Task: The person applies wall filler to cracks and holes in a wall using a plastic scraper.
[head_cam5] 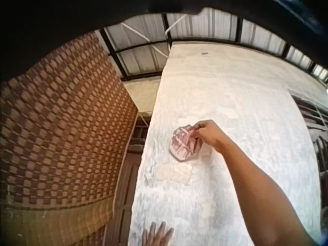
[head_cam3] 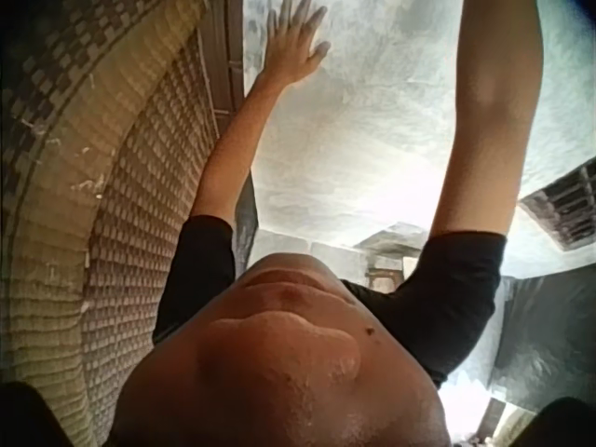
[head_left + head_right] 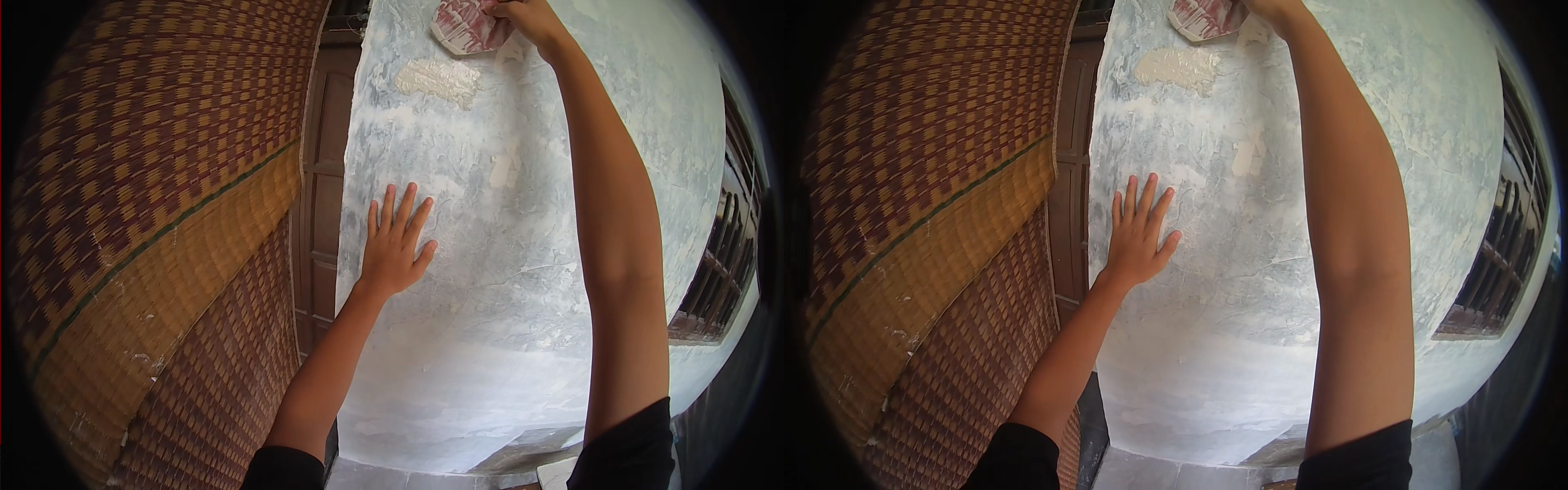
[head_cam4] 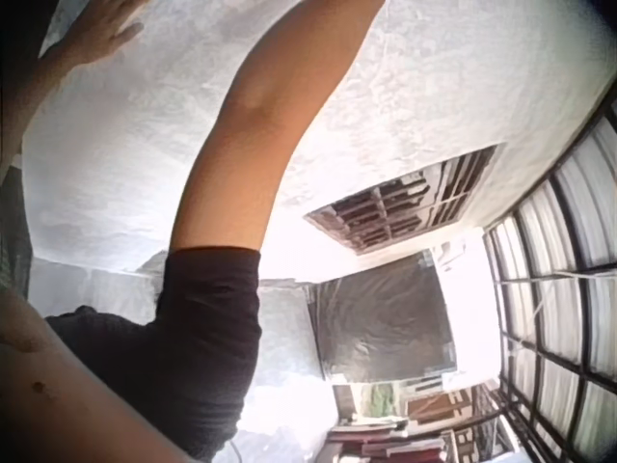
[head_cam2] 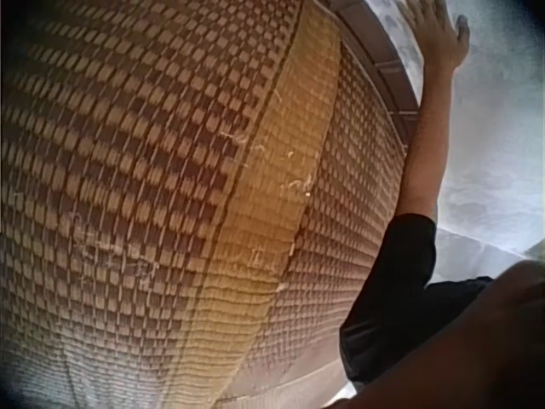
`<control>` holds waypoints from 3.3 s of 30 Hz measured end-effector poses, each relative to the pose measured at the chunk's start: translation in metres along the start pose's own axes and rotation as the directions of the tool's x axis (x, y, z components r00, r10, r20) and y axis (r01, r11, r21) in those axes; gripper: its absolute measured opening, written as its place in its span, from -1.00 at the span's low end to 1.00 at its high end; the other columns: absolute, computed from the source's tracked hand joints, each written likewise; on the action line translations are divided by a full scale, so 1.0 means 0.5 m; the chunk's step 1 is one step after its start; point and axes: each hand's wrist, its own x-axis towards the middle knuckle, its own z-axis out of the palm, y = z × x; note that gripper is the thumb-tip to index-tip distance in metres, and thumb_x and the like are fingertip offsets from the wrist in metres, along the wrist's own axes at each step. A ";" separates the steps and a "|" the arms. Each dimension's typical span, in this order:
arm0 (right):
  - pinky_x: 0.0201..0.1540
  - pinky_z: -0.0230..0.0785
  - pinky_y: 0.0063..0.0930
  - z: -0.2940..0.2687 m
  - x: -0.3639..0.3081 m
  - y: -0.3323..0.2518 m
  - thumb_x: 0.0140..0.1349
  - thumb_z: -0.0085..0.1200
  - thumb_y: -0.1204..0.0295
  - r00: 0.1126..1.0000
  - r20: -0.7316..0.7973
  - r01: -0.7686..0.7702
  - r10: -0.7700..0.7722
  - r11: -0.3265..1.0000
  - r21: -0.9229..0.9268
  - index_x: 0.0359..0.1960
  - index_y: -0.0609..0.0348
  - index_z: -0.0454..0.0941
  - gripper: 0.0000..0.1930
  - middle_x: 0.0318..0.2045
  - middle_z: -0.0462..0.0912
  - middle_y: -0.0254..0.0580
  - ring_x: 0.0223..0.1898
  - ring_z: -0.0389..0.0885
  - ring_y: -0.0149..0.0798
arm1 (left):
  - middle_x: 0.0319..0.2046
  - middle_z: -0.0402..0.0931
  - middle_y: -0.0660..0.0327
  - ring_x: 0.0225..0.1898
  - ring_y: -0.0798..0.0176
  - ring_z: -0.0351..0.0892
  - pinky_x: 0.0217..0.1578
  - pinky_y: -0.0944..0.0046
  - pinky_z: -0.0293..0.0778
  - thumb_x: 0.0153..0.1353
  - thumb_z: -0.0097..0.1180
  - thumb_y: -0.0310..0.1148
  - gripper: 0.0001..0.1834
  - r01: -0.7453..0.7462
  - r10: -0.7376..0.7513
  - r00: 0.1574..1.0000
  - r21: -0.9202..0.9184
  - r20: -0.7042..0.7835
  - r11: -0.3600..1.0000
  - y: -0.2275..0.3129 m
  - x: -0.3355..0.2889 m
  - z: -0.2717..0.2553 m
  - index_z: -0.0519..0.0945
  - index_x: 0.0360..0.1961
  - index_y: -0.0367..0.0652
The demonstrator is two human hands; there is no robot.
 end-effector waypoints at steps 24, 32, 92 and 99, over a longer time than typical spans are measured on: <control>-0.28 0.28 -0.62 -0.381 -1.289 0.167 0.23 0.23 0.52 0.300 -0.096 -0.850 0.949 0.311 0.424 -0.33 0.18 0.55 -0.91 -0.42 0.63 -0.39 -0.41 0.49 -0.54 | -0.46 0.63 0.16 -0.49 0.10 0.57 -0.42 0.17 0.49 0.00 0.14 -0.57 -0.79 0.080 0.317 0.867 -0.735 0.384 0.673 0.556 -0.427 0.216 0.65 -0.28 -0.19; -0.27 0.45 -0.54 -0.603 -1.754 0.147 0.26 0.22 0.49 -0.278 -0.533 -0.895 0.799 -0.014 0.445 -0.22 0.29 0.58 -0.86 -0.38 0.67 -0.29 -0.37 0.60 -0.46 | -0.52 0.60 0.10 -0.49 0.00 0.59 -0.41 0.05 0.49 0.02 0.15 -0.51 -0.84 0.296 0.594 0.517 -0.779 0.617 0.552 0.814 -0.641 0.350 0.65 -0.31 -0.19; -0.25 0.40 -0.52 -0.591 -2.364 0.284 0.30 0.23 0.39 -0.721 -0.361 -0.483 0.591 -0.056 0.874 -0.21 0.13 0.68 -0.88 -0.37 0.67 -0.40 -0.35 0.57 -0.48 | -0.26 0.66 0.09 -0.18 -0.03 0.64 -0.14 -0.03 0.53 0.23 0.11 -0.31 -0.72 0.407 0.762 -0.279 -0.647 0.584 0.645 1.184 -0.984 0.526 0.57 -0.05 -0.14; -0.24 0.46 -0.52 -0.671 -2.222 0.284 0.33 0.18 0.43 -0.533 -0.333 -0.428 0.778 0.091 0.899 -0.24 0.10 0.63 -0.94 -0.32 0.66 -0.39 -0.31 0.59 -0.46 | -0.21 0.65 0.00 -0.17 -0.11 0.63 -0.15 -0.03 0.53 0.23 0.10 -0.43 -0.74 0.518 0.764 -0.100 -0.622 0.638 0.587 1.203 -0.851 0.544 0.58 -0.04 -0.18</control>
